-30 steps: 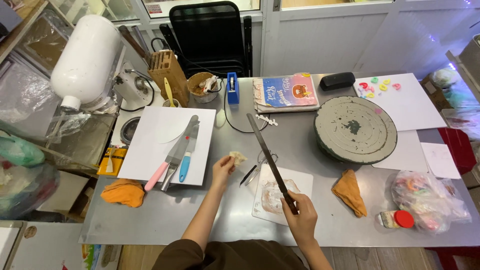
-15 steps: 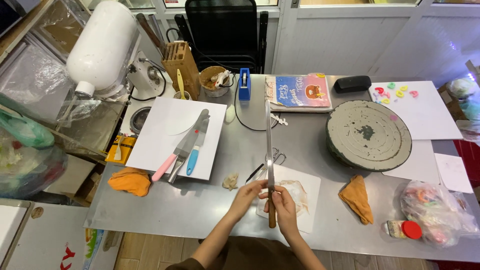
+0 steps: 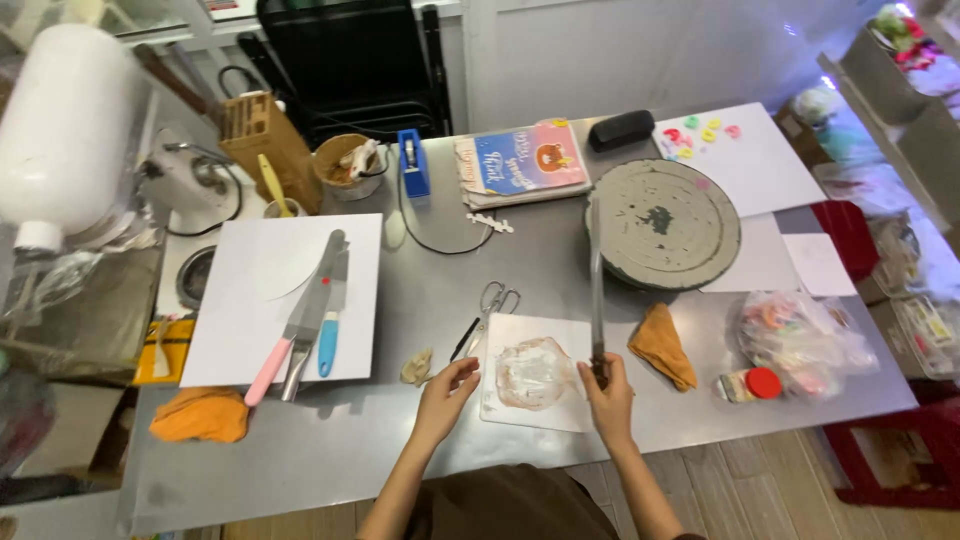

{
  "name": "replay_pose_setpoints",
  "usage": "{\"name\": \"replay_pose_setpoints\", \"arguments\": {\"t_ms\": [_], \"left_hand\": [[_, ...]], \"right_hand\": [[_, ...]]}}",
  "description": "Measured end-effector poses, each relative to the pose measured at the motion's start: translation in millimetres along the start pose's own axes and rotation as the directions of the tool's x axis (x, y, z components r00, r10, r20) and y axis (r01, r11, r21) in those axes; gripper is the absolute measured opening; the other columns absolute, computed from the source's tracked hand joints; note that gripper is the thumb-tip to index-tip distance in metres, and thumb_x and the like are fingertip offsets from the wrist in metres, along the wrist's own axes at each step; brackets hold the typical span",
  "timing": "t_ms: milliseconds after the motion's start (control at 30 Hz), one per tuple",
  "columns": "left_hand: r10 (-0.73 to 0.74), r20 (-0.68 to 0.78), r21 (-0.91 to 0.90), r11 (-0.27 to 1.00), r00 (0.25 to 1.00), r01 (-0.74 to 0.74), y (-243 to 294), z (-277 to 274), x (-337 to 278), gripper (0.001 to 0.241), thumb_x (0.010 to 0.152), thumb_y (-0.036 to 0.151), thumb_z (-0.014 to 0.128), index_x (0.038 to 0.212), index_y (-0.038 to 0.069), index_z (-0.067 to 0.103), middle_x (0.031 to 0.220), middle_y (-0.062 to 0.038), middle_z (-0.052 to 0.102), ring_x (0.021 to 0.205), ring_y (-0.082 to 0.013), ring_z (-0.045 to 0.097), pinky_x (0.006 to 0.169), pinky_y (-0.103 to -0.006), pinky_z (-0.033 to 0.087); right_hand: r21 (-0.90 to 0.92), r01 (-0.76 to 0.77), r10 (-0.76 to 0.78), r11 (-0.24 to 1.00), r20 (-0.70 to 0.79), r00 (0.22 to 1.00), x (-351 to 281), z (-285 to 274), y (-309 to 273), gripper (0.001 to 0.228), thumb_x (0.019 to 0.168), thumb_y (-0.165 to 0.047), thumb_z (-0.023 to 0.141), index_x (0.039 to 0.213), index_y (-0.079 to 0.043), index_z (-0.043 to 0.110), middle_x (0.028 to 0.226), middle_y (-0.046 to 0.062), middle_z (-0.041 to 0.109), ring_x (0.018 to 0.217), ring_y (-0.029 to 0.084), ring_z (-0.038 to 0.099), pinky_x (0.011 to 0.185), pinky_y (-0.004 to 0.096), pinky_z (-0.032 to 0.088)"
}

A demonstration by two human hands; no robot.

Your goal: The recorder cleans a white board and organizes cake decorating supplies.

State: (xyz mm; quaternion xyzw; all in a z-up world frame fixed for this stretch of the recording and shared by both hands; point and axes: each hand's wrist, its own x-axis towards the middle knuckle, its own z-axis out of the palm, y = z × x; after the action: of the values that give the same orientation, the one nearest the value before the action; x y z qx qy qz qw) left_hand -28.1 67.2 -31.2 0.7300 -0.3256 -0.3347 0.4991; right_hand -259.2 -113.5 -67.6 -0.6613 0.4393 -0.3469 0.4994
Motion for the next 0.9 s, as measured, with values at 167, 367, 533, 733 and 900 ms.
{"name": "replay_pose_setpoints", "arguments": {"t_ms": [167, 367, 533, 733, 900], "left_hand": [[-0.089, 0.096, 0.044, 0.995, 0.991, 0.085, -17.8, 7.1, -8.2, 0.044, 0.091, 0.032, 0.068, 0.128, 0.007, 0.068, 0.125, -0.010, 0.075, 0.116, -0.0212, 0.072, 0.099, -0.0353, 0.054], [-0.134, 0.099, 0.389, 0.917, 0.986, 0.086, -68.6, 32.9, 4.8, 0.051, 0.088, 0.038, 0.070, 0.128, 0.007, 0.066, 0.127, -0.013, 0.069, 0.116, -0.0275, 0.067, 0.099, -0.0384, 0.052], [-0.028, 0.137, 0.484, 0.874, 0.990, -0.042, -75.4, 50.6, 7.8, 0.054, 0.086, 0.037, 0.072, 0.128, 0.004, 0.063, 0.132, -0.015, 0.063, 0.121, -0.0323, 0.061, 0.102, -0.0400, 0.049], [0.091, 0.281, 0.453, 0.865, 0.956, -0.215, -53.8, 82.3, -0.9, 0.051, 0.086, 0.033, 0.074, 0.127, 0.005, 0.063, 0.138, -0.014, 0.059, 0.127, -0.0332, 0.055, 0.106, -0.0406, 0.045], [0.077, 0.456, 0.370, 0.890, 0.886, -0.268, -18.9, 112.3, 2.2, 0.050, 0.088, 0.032, 0.073, 0.128, 0.006, 0.062, 0.139, -0.011, 0.057, 0.129, -0.0310, 0.055, 0.106, -0.0388, 0.046]], "right_hand": [[-0.244, -0.074, -0.012, 0.967, -0.334, 0.942, 19.5, -85.7, 92.0, 0.032, 0.099, -0.030, 0.070, 0.091, -0.003, 0.056, 0.068, 0.003, 0.057, 0.059, 0.014, 0.050, 0.055, 0.032, 0.041], [-0.365, -0.280, 0.044, 0.888, -0.538, 0.842, 53.9, -95.8, 130.8, 0.039, 0.103, -0.032, 0.065, 0.115, 0.003, 0.056, 0.092, 0.024, 0.067, 0.085, 0.043, 0.064, 0.075, 0.050, 0.048], [-0.369, -0.235, -0.042, 0.899, -0.608, 0.793, 53.8, -72.1, 161.1, 0.037, 0.108, -0.022, 0.048, 0.139, -0.002, 0.053, 0.118, 0.028, 0.068, 0.107, 0.050, 0.063, 0.090, 0.055, 0.049], [-0.504, -0.428, 0.205, 0.750, -0.438, 0.875, 16.9, -52.1, 108.5, 0.064, 0.102, -0.020, 0.052, 0.161, -0.009, 0.030, 0.094, 0.031, 0.068, 0.089, 0.051, 0.065, 0.081, 0.057, 0.050], [-0.616, -0.397, 0.251, 0.680, -0.313, 0.916, -34.2, -50.2, 103.3, 0.073, 0.098, -0.020, 0.055, 0.163, -0.013, 0.023, 0.081, 0.025, 0.071, 0.071, 0.043, 0.070, 0.069, 0.052, 0.055]]}}
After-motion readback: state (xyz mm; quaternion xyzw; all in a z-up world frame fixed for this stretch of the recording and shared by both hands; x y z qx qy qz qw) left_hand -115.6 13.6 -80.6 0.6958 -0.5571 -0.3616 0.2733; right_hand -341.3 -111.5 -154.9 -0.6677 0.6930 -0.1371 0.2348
